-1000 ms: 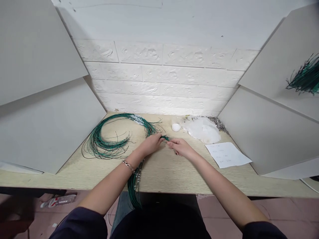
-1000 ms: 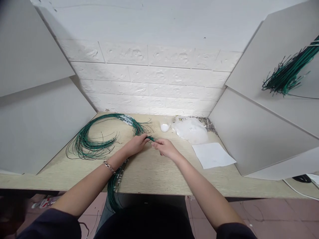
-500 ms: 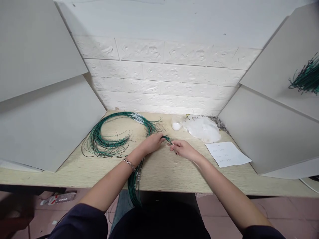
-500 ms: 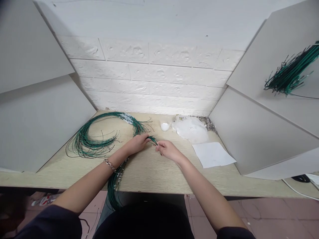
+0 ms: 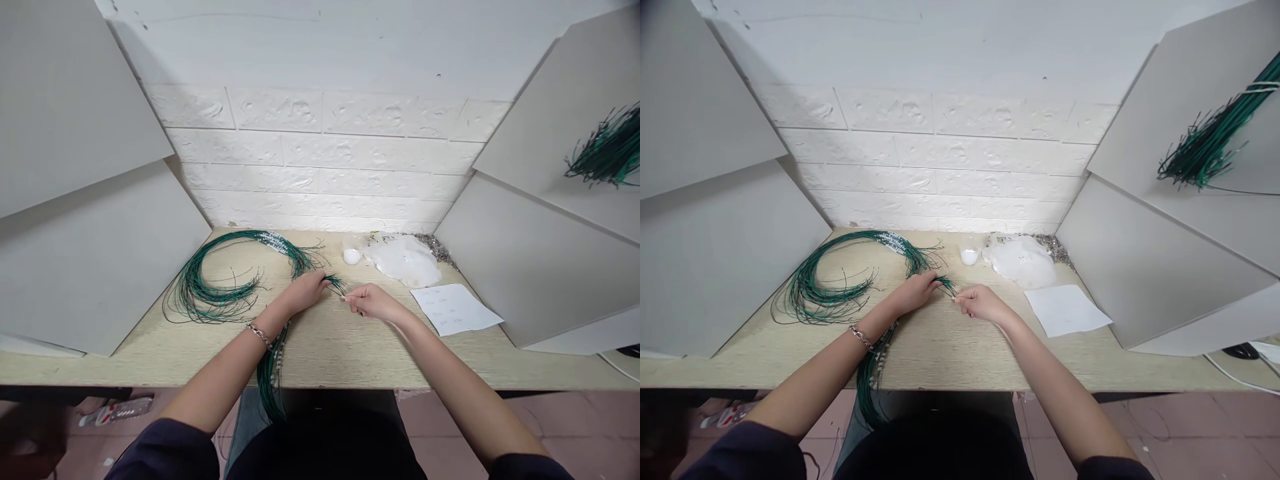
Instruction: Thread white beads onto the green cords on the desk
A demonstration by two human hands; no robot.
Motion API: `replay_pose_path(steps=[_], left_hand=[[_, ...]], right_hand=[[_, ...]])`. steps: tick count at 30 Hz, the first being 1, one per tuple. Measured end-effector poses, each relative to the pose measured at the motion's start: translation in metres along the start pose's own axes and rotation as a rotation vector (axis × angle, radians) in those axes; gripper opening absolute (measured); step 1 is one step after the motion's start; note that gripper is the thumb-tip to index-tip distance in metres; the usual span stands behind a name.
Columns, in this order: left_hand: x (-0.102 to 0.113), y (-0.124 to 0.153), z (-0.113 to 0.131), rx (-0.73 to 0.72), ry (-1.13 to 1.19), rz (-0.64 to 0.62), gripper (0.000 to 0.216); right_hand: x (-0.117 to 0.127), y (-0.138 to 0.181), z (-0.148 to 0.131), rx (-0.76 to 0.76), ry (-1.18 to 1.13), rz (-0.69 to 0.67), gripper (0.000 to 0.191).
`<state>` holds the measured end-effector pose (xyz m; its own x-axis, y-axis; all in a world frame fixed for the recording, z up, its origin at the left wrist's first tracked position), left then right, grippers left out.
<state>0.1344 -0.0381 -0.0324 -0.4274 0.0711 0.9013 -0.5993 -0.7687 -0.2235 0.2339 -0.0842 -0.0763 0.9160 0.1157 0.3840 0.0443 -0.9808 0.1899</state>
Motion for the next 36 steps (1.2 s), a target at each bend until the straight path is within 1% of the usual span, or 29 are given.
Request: replay_pose_path(steps=[4, 6, 11, 13, 16, 20, 23, 26, 28, 33, 36], left_hand=[[0.005, -0.001, -0.012, 0.075, -0.008, 0.029, 0.026], [0.005, 0.000, -0.012, 0.077, 0.001, 0.021, 0.027], [0.005, 0.001, -0.004, 0.046, 0.022, -0.003, 0.027], [0.004, 0.001, -0.002, 0.050, 0.014, -0.012, 0.027], [0.003, 0.001, 0.003, 0.037, 0.001, -0.031, 0.025], [0.002, 0.001, 0.007, 0.011, -0.009, -0.047, 0.025], [0.002, 0.001, 0.006, 0.013, -0.015, -0.046, 0.025], [0.001, 0.001, 0.006, 0.010, -0.021, -0.045, 0.025], [0.001, 0.001, 0.006, 0.000, -0.019, -0.038, 0.026], [0.000, 0.000, 0.006, -0.011, 0.000, -0.036, 0.025], [0.000, 0.000, 0.006, -0.020, 0.017, -0.032, 0.025]], right_hand=[[0.009, 0.005, 0.008, -0.070, 0.011, -0.007, 0.022], [0.009, 0.005, 0.009, -0.099, -0.015, -0.011, 0.022], [0.006, -0.005, -0.003, -0.040, -0.087, 0.084, 0.032], [0.003, -0.008, -0.007, 0.003, -0.070, 0.117, 0.033], [0.000, -0.011, -0.010, 0.053, -0.022, 0.128, 0.032], [0.001, -0.011, -0.001, 0.004, 0.041, 0.126, 0.032], [-0.002, -0.009, -0.001, -0.007, 0.036, 0.093, 0.031], [-0.008, -0.004, -0.006, 0.008, -0.016, 0.024, 0.021], [-0.009, -0.001, -0.008, -0.002, -0.032, 0.010, 0.018], [-0.009, 0.001, 0.004, -0.104, -0.006, -0.032, 0.029], [-0.008, 0.000, 0.004, -0.091, -0.013, -0.062, 0.027]])
Point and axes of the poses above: each hand's wrist, its own y-axis away from the middle knuckle, its own x-axis out of the back of the hand, z = x × y, the point moved 10 cm from there along -y, towards the middle knuckle, and after that the axes turned 9 degrees about z, right-handed, at the moved point
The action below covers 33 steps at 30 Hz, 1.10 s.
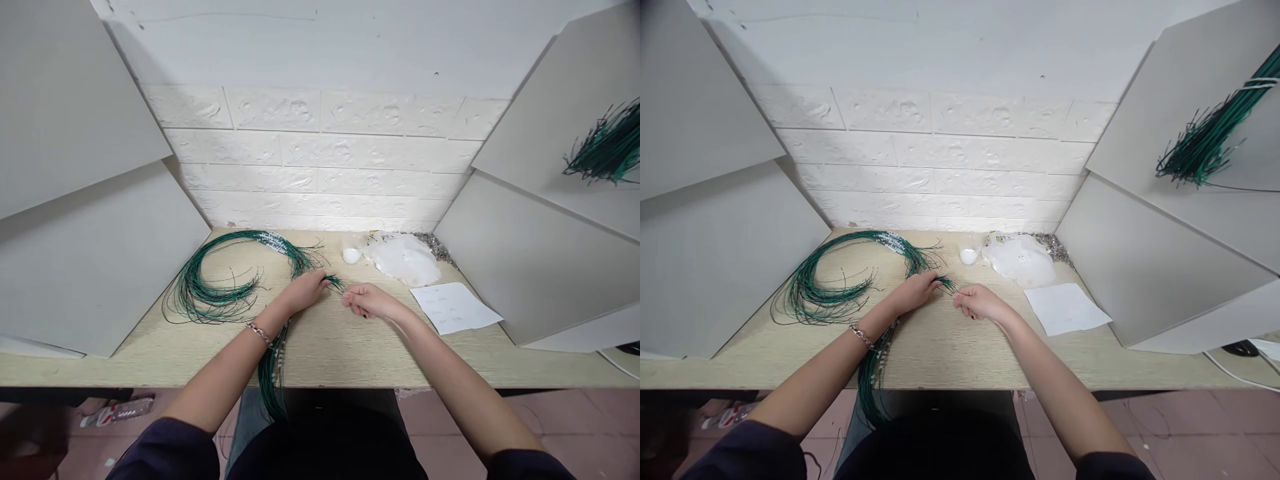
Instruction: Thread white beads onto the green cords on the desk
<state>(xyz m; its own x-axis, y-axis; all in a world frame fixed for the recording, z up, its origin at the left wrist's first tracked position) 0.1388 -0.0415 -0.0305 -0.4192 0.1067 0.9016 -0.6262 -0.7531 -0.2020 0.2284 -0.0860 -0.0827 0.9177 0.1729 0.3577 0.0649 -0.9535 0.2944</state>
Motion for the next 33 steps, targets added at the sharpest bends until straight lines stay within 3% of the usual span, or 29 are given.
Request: replay_pose_path(steps=[5, 11, 19, 22, 25, 29, 31, 33], left_hand=[[-0.002, 0.000, 0.000, 0.000, -0.008, -0.002, 0.025], [0.002, -0.001, -0.012, 0.040, -0.027, 0.023, 0.027], [0.003, -0.002, -0.023, 0.059, -0.036, 0.039, 0.030], [0.003, -0.001, -0.022, 0.069, -0.028, 0.033, 0.031], [0.004, 0.000, -0.020, 0.070, -0.030, 0.027, 0.031], [0.005, 0.002, -0.018, 0.067, -0.021, 0.033, 0.032], [0.006, 0.002, -0.018, 0.055, -0.007, 0.039, 0.032], [0.006, 0.002, -0.019, 0.048, 0.003, 0.048, 0.032]], right_hand=[[0.003, 0.003, -0.003, 0.008, 0.043, -0.057, 0.024], [0.007, 0.016, 0.005, 0.021, 0.147, -0.221, 0.031], [0.024, 0.016, 0.010, 0.020, 0.060, -0.169, 0.028], [0.032, 0.012, -0.008, 0.076, 0.023, -0.067, 0.029], [0.054, 0.005, -0.046, 0.179, 0.097, 0.149, 0.037], [0.085, -0.010, -0.119, 0.424, 0.537, 0.538, 0.030], [0.088, -0.027, -0.142, 0.506, 0.724, 0.618, 0.017], [0.088, -0.051, -0.150, 0.532, 0.803, 0.607, 0.014]])
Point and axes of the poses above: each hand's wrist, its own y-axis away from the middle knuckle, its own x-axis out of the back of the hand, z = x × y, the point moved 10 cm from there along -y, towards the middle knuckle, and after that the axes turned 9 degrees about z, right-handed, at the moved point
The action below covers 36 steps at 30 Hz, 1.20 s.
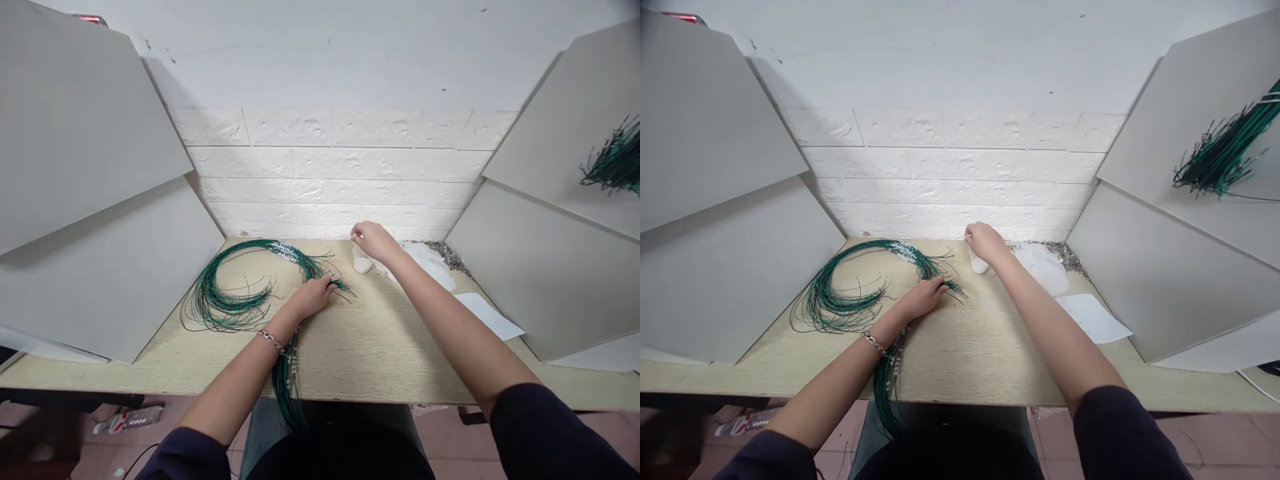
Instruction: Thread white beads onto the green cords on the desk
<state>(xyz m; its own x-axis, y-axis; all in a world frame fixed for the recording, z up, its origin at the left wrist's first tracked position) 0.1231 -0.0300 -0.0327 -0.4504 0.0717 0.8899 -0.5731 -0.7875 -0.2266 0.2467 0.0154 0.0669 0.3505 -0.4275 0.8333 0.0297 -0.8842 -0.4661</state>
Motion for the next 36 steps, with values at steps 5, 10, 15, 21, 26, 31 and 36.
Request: replay_pose_path(steps=[5, 10, 15, 21, 26, 31, 36], left_hand=[[0.000, 0.000, -0.003, 0.013, 0.053, 0.009, 0.030], [0.006, -0.001, -0.003, 0.014, 0.184, 0.051, 0.028], [0.026, -0.003, -0.007, 0.074, 0.478, 0.211, 0.026], [0.029, 0.005, -0.025, 0.365, 1.217, 0.264, 0.032], [0.035, 0.008, -0.036, 0.474, 1.554, 0.355, 0.034], [0.042, 0.008, -0.048, 0.523, 1.804, 0.472, 0.029], [0.058, 0.008, -0.047, 0.506, 1.987, 0.553, 0.025]], right_hand=[[-0.018, -0.027, 0.009, 0.032, -0.020, -0.016, 0.026], [0.024, -0.009, -0.005, 0.035, -0.210, 0.189, 0.023], [0.036, 0.047, -0.016, -0.070, -0.575, 0.196, 0.027], [-0.080, 0.117, -0.032, -0.425, -0.890, -0.580, 0.028], [-0.115, 0.125, -0.068, -0.520, -1.032, -0.646, 0.043], [-0.118, 0.132, -0.128, -0.644, -1.615, -0.729, 0.049], [-0.129, 0.154, -0.152, -0.831, -1.893, -0.664, 0.045]])
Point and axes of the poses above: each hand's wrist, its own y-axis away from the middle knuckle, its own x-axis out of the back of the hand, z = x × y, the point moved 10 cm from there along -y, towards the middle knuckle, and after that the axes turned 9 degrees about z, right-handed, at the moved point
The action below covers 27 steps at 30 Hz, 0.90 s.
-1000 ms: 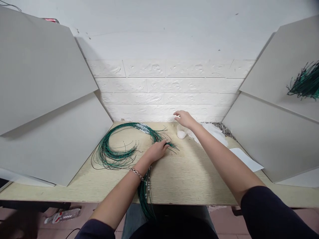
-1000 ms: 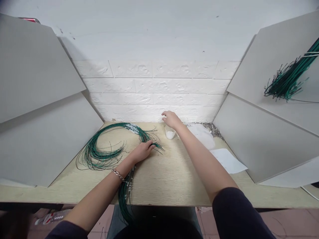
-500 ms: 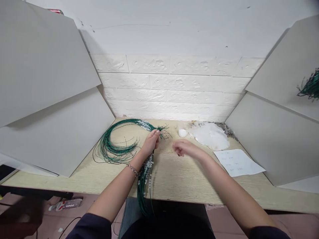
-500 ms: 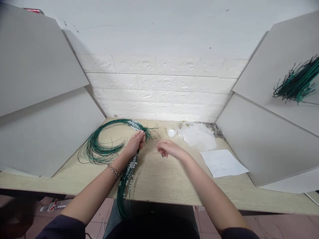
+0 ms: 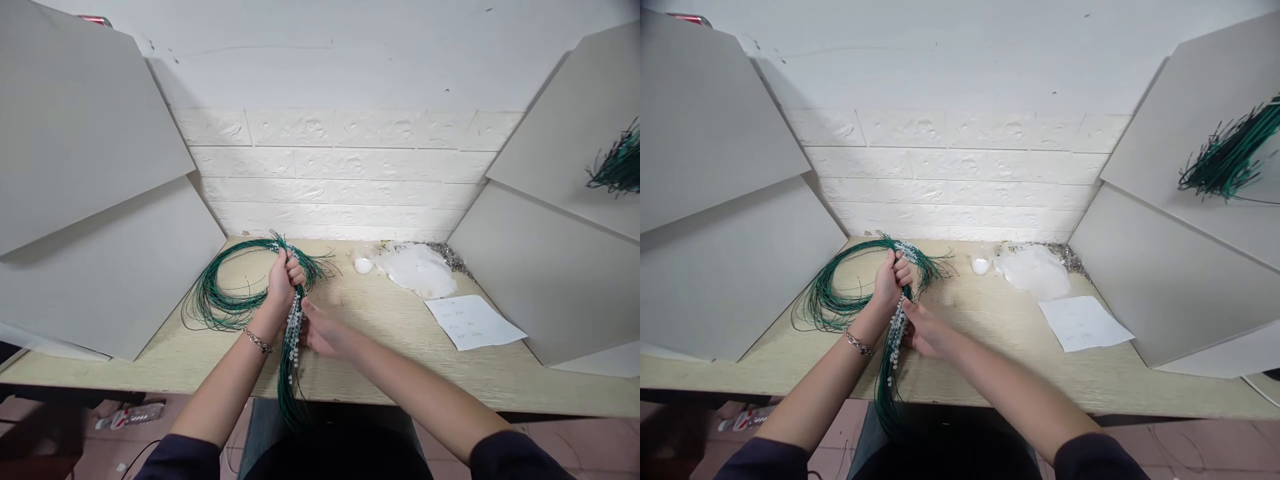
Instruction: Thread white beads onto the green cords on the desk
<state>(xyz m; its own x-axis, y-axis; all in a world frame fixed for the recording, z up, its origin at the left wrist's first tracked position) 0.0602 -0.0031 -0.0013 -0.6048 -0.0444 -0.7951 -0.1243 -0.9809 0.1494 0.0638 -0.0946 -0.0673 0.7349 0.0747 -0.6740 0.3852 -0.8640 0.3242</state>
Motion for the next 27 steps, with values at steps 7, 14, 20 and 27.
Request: replay_pose_path(steps=[7, 14, 20, 27], left_hand=[[-0.012, 0.013, 0.030, -0.083, 0.095, 0.049, 0.028], [-0.040, 0.023, 0.058, -0.111, 0.163, 0.007, 0.031], [-0.065, 0.030, 0.097, -0.196, 0.193, -0.033, 0.034], [-0.058, 0.042, 0.136, -0.318, 0.179, -0.055, 0.033]], right_hand=[[-0.008, 0.027, 0.027, -0.033, -0.077, 0.016, 0.057], [-0.042, 0.048, 0.043, -0.070, -0.039, -0.209, 0.079], [-0.047, 0.078, 0.076, -0.277, 0.295, -0.339, 0.053], [0.016, 0.110, 0.016, -0.052, 0.763, 0.026, 0.028]])
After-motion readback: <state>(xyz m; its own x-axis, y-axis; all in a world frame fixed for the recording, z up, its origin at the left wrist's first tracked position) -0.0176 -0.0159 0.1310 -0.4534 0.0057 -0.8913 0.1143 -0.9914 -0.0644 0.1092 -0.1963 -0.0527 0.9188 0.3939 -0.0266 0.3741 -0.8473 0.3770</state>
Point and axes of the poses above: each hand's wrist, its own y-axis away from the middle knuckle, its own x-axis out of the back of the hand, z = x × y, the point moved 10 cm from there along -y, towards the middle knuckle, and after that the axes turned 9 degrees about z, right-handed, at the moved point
